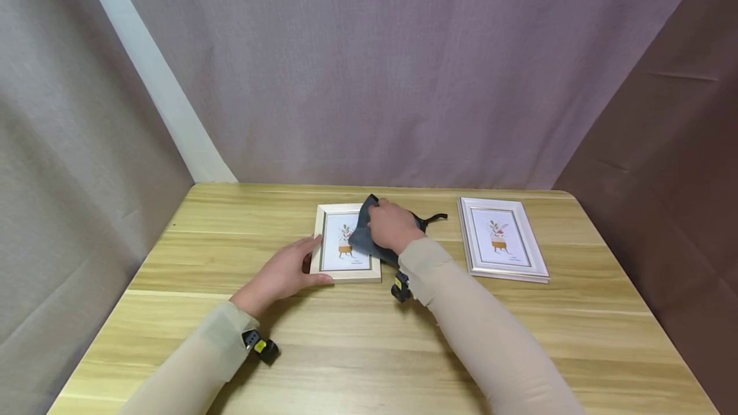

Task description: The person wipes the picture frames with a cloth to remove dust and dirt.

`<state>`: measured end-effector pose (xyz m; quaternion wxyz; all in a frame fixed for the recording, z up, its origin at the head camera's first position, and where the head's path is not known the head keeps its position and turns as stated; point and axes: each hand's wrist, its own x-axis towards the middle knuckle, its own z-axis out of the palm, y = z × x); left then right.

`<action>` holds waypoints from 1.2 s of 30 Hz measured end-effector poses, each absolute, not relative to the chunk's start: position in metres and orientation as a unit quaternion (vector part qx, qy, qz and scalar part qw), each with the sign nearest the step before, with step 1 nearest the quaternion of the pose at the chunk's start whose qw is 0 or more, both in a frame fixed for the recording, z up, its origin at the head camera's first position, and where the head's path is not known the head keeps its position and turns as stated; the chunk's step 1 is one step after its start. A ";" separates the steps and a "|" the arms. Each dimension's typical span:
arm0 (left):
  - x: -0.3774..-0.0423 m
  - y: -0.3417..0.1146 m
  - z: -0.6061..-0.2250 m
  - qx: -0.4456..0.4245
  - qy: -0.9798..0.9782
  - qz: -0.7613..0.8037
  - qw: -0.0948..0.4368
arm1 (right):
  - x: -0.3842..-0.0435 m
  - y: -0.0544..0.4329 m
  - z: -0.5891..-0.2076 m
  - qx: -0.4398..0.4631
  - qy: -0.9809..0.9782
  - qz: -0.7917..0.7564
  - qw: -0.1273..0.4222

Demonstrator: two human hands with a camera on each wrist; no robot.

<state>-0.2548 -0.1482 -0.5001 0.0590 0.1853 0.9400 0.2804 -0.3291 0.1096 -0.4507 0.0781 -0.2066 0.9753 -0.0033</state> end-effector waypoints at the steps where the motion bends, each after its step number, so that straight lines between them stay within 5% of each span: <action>1: -0.255 -0.148 -0.500 0.184 0.941 0.279 0.059 | -0.329 0.110 -0.451 -0.206 0.975 -0.005 0.078; 36: -0.259 -0.149 -0.499 0.168 0.949 0.256 0.075 | -0.271 0.119 -0.456 -0.254 0.966 -0.021 0.046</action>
